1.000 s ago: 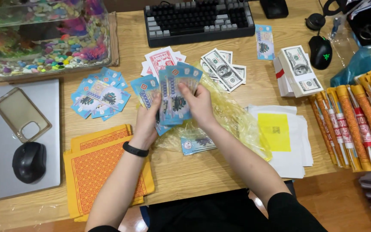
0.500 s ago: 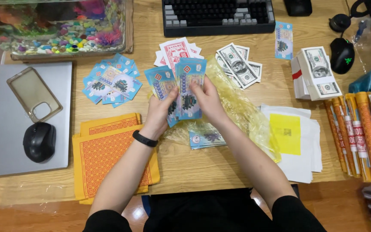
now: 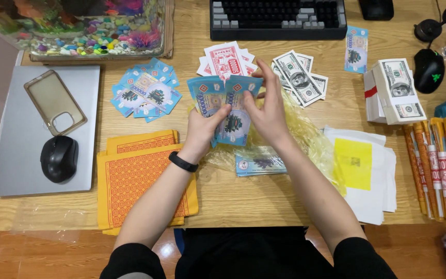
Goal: The person assembles paper money packs by placing blue and red paper bills into yellow envelopes, then folding and stacking them. The person repeats this process multiple times, handling different denominations of paper money and organizing them into neat stacks.
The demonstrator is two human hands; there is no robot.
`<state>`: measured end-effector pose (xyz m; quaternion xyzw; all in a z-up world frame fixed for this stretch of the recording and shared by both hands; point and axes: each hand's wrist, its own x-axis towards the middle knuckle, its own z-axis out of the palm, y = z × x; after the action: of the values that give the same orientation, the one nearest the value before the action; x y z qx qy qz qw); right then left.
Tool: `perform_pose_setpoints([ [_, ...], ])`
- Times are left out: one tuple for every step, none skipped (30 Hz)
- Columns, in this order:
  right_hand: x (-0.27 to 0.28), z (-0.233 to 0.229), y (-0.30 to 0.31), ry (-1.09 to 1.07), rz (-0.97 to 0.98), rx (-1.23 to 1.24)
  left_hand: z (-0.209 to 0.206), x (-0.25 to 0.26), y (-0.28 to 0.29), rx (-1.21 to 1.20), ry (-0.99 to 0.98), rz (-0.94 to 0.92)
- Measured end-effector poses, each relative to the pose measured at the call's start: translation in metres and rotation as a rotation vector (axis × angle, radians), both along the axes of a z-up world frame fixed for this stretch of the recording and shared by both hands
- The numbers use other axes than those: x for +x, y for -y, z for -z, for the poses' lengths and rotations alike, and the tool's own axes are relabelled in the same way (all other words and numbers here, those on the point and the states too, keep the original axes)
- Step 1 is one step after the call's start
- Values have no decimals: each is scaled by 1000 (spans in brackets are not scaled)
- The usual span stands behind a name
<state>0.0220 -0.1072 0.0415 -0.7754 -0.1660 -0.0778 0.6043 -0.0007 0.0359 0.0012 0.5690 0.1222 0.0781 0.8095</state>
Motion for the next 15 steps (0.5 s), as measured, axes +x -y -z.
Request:
perform_pose_setpoints([
  [4,-4,2,96,-10,-133,4,1,0,14,9,7],
  [8,-8,4,192,-20,-266,7,2,0,29,17,15],
  [11,-6,6,193,-22,-266,8,2,0,28,18,12],
  [15,-3,8,247,-46,-279,9,3,0,35,24,13],
  [18,-1,11,301,-71,-292,11,3,0,41,28,13],
  [15,-3,11,301,-74,-294,9,4,-1,38,28,10],
  [12,-6,11,121,-105,-157,8,4,-3,-12,0,14],
  [9,-8,10,-60,-136,-21,6,4,-5,-62,-27,18],
  [7,2,10,-62,-147,-24,7,5,-6,-65,-29,6],
  [5,12,10,-155,-166,27,9,5,-6,-179,-19,-25],
  [3,21,9,-248,-186,77,10,6,-8,-293,-6,-58],
  [2,28,7,-251,-199,73,13,7,-9,-296,-6,-72],
  [1,36,6,-281,-200,26,15,8,-10,-364,1,-81],
  [-1,43,5,-310,-201,-20,18,9,-11,-433,9,-90],
  [3,41,5,-313,-211,-22,25,11,-12,-433,9,-101],
])
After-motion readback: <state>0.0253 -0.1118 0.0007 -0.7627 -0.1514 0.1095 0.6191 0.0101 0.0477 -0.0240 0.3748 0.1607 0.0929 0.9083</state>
